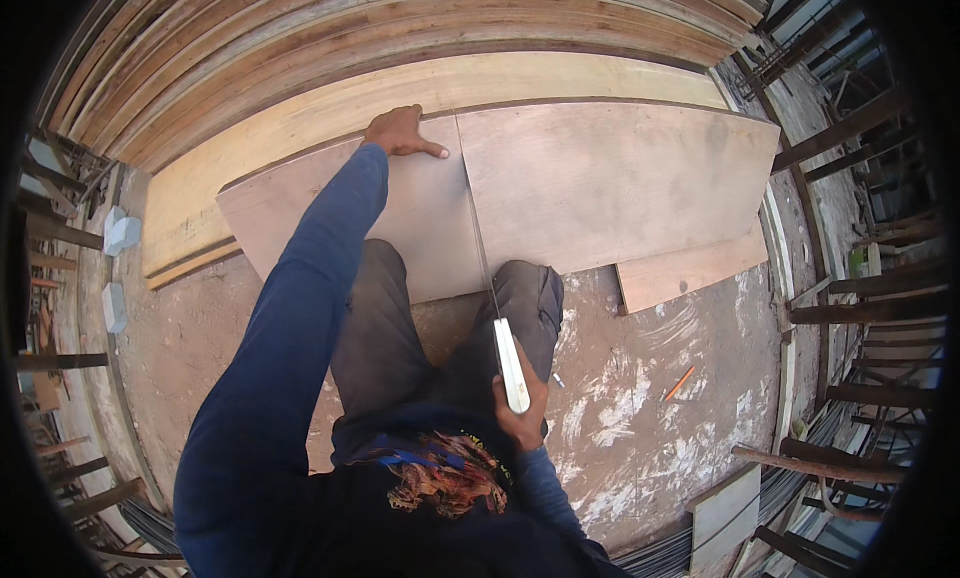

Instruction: The person saws through a plywood board using a hand saw, holding the board steady with one hand while kneeling on the ground.

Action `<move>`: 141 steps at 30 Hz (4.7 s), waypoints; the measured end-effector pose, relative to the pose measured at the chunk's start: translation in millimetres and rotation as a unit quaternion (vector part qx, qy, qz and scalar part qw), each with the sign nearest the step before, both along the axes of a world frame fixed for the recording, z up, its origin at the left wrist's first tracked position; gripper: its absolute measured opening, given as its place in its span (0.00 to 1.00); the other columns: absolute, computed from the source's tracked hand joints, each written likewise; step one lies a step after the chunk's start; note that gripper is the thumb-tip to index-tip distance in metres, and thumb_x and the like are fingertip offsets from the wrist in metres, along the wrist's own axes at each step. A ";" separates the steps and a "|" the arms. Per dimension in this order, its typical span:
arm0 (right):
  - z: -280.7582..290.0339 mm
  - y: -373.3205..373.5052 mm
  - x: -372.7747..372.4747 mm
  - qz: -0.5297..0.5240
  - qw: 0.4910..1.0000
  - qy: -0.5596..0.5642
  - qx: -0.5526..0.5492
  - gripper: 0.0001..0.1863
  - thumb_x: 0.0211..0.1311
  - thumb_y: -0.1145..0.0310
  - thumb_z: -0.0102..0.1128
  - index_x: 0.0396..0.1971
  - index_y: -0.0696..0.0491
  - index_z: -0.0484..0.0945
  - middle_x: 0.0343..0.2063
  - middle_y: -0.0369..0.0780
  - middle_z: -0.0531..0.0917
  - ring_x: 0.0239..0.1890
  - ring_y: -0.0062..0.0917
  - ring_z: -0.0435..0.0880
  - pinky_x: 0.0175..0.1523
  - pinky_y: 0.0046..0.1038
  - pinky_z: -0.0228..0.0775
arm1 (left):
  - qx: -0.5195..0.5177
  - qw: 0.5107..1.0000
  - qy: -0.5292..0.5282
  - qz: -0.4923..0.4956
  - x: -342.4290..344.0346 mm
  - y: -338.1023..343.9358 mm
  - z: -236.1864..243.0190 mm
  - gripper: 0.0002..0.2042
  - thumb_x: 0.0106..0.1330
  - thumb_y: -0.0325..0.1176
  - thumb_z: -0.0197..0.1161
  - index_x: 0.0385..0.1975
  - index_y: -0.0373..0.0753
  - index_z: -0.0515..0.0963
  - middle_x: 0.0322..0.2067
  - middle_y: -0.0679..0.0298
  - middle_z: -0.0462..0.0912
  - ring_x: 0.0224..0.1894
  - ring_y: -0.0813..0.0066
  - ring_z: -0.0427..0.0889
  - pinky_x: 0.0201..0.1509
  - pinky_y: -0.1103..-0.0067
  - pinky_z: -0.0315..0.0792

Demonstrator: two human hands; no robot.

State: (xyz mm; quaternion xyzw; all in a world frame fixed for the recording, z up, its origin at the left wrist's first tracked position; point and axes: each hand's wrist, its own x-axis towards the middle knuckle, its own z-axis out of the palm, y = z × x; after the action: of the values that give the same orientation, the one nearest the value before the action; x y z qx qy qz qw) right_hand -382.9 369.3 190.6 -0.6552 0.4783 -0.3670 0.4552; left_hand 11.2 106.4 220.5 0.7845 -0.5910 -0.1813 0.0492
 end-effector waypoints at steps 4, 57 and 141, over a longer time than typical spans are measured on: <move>21.6 6.9 -15.8 -0.007 0.998 -0.030 0.057 0.29 0.56 0.80 0.56 0.61 0.65 0.73 0.50 0.46 0.85 0.52 0.27 0.84 0.59 0.27 0.72 | -0.015 1.000 0.002 -0.003 -8.6 -0.7 12.2 0.50 0.32 0.70 0.77 0.51 0.35 0.77 0.50 0.53 0.83 0.56 0.56 0.81 0.59 0.65 0.74; -13.9 -149.9 114.6 -0.036 0.998 -0.021 -0.043 0.30 0.51 0.78 0.58 0.59 0.57 0.77 0.26 0.46 0.84 0.27 0.25 0.80 0.37 0.29 0.74 | -0.011 1.000 0.014 -0.013 -13.2 -2.3 2.0 0.52 0.33 0.68 0.76 0.54 0.31 0.76 0.51 0.48 0.83 0.57 0.54 0.80 0.59 0.63 0.74; 24.6 45.6 -36.6 -0.009 0.996 0.044 0.080 0.31 0.56 0.79 0.57 0.63 0.64 0.71 0.54 0.49 0.83 0.59 0.29 0.80 0.66 0.30 0.67 | -0.002 1.000 0.026 -0.002 1.3 -4.0 5.5 0.54 0.33 0.67 0.77 0.57 0.28 0.74 0.51 0.46 0.83 0.56 0.52 0.81 0.59 0.65 0.74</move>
State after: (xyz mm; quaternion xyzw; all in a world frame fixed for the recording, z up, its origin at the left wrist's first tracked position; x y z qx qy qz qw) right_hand -419.5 414.9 215.1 -0.6279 0.5316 -0.3019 0.4817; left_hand 12.5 102.4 226.0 0.7782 -0.5913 -0.2008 0.0662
